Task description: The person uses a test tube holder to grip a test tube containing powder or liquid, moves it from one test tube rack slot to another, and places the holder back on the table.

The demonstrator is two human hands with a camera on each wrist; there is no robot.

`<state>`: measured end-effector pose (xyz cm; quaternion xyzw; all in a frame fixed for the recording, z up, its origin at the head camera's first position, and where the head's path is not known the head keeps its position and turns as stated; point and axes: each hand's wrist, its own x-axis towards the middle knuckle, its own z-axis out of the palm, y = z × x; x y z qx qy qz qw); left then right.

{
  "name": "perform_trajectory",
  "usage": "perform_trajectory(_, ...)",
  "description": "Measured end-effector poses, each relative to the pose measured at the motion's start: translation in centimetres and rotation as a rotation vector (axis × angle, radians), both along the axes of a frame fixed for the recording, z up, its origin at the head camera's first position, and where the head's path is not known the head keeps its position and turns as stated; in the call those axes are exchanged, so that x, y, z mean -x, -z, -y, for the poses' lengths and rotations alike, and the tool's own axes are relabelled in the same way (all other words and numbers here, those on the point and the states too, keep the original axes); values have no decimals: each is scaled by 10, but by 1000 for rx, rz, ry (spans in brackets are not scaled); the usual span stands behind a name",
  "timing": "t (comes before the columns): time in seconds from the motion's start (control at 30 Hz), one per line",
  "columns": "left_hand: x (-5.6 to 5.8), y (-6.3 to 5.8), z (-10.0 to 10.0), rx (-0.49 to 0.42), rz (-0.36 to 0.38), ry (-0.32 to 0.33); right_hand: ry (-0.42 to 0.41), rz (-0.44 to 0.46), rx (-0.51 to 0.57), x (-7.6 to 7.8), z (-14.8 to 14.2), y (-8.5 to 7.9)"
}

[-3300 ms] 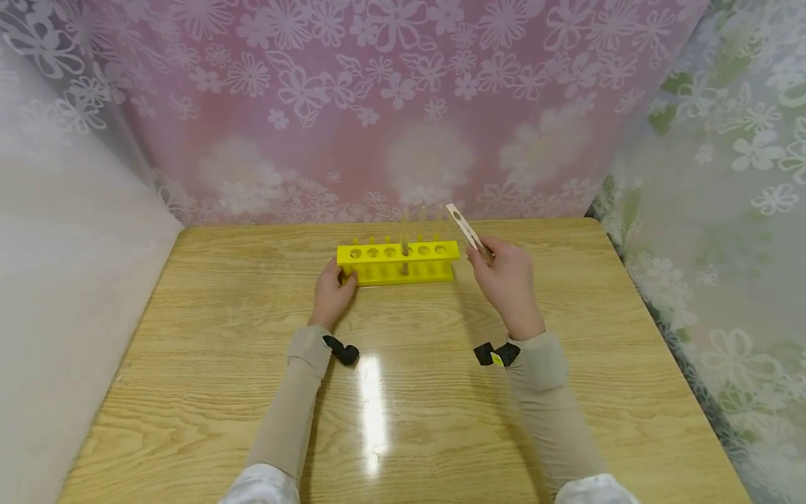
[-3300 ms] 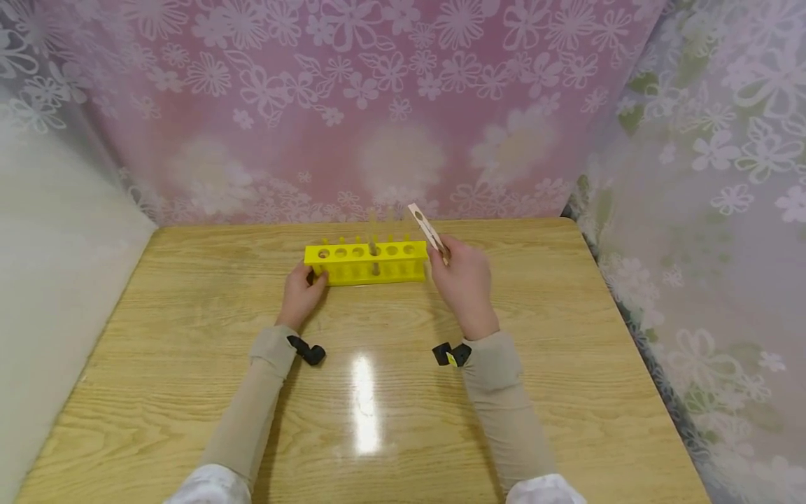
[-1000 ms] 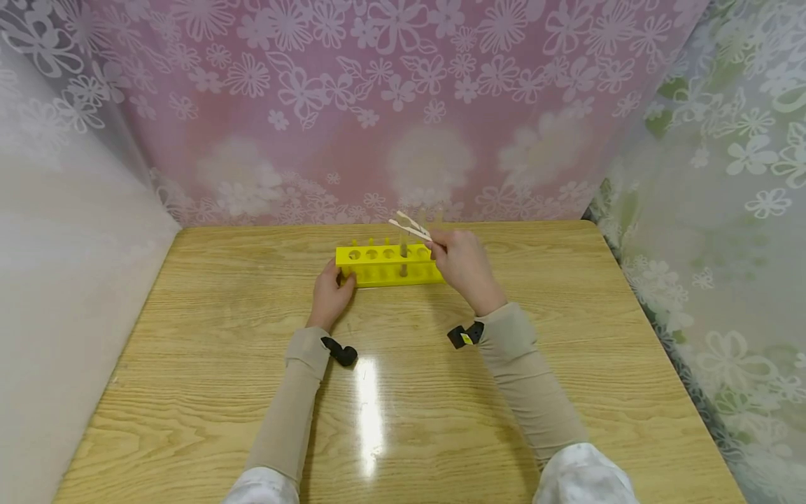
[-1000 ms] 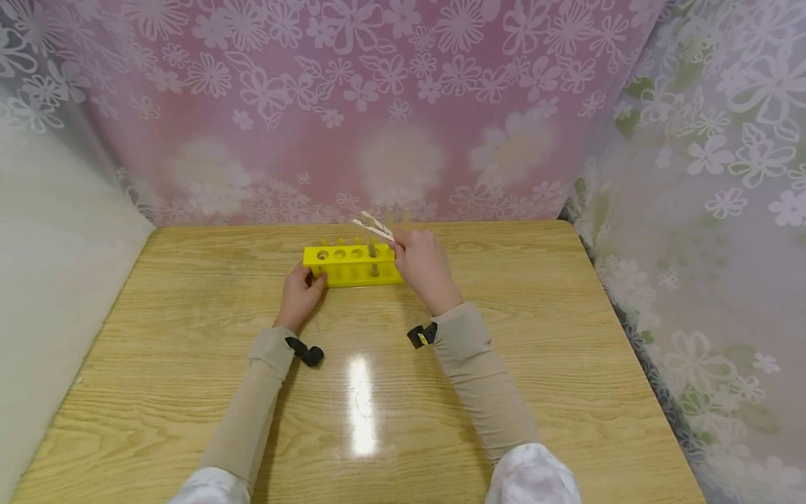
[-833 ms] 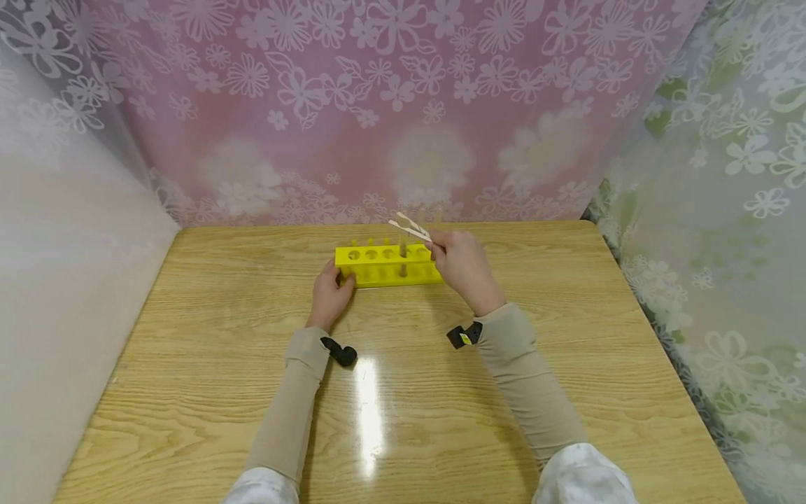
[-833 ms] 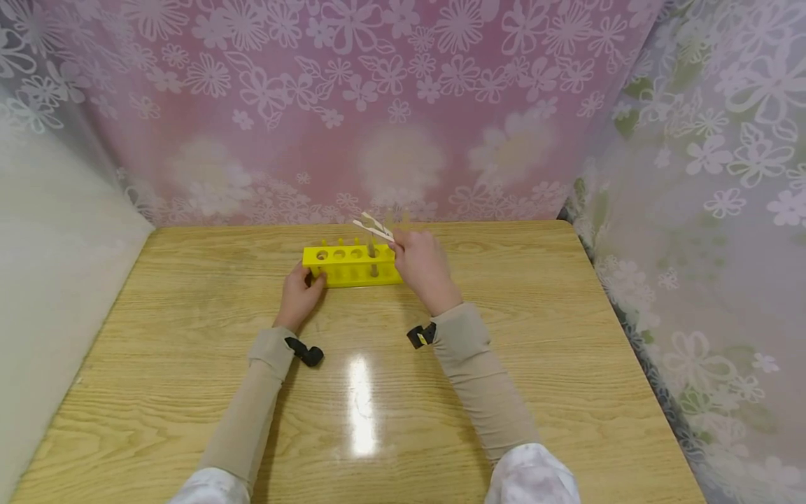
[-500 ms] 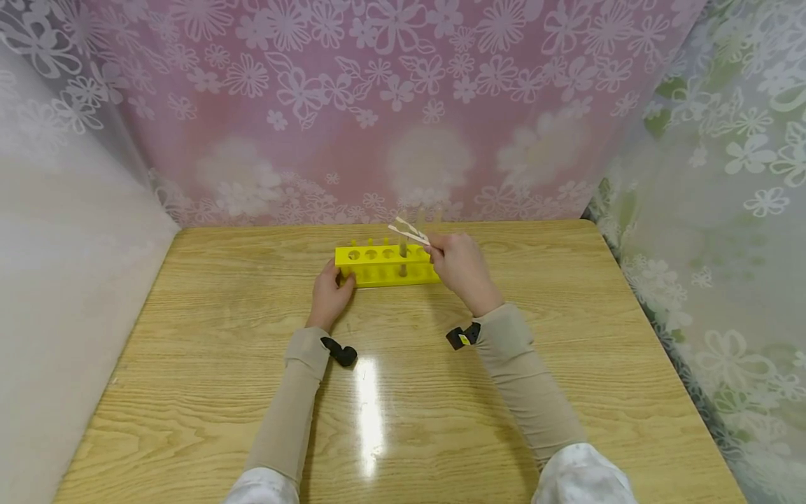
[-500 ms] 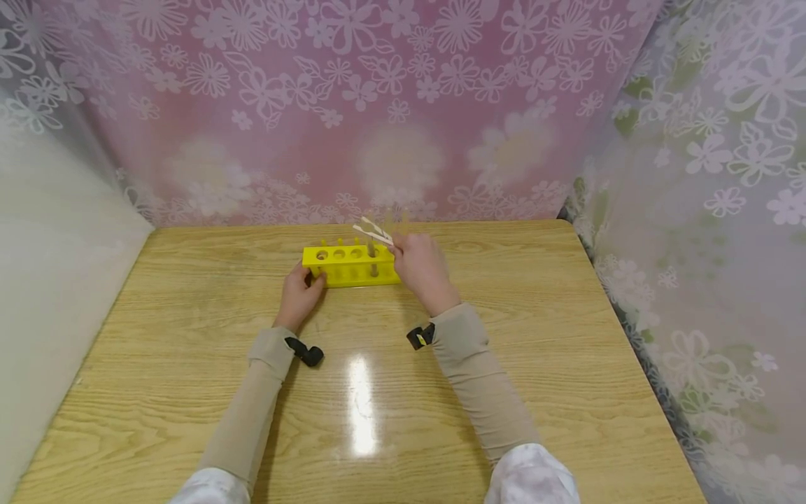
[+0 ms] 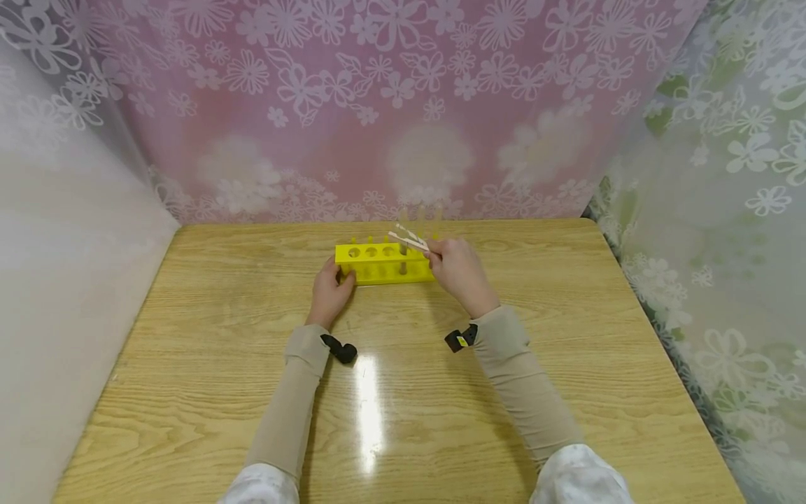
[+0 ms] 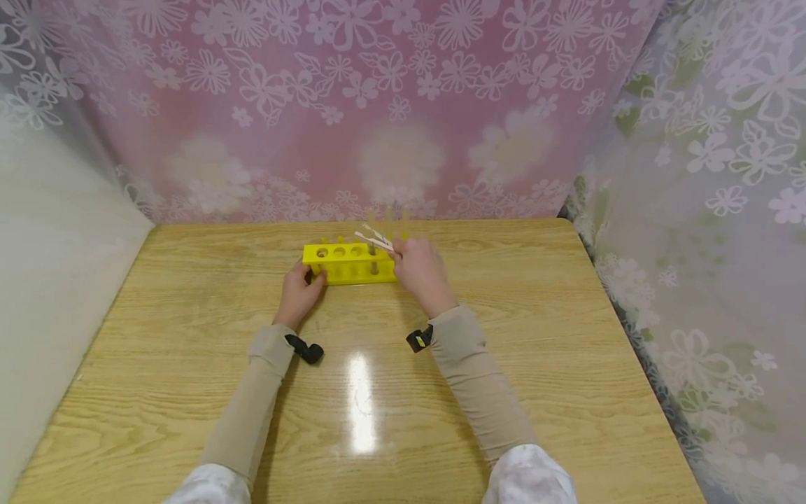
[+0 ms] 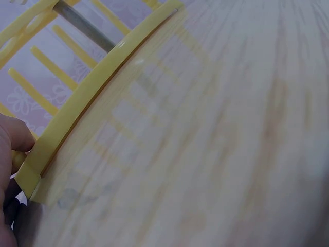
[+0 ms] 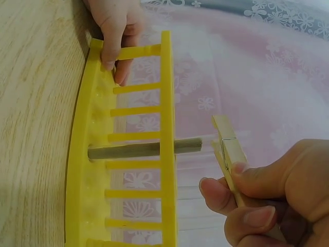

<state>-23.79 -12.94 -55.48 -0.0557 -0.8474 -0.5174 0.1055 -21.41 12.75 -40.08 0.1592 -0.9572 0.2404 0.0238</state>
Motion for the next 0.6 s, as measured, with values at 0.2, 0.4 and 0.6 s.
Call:
perform_trajectory(0.2,-1,-1,0,-3,-12,2,-21,-12,-16,-3,-1,3)
perform_trajectory(0.4,1,2,-1,0,-11,7,-28,-44,-12,-3,-3,7)
perform_trajectory(0.6,0,1,0,5,-35,2,-49,-82,-4,-2,-3,9)
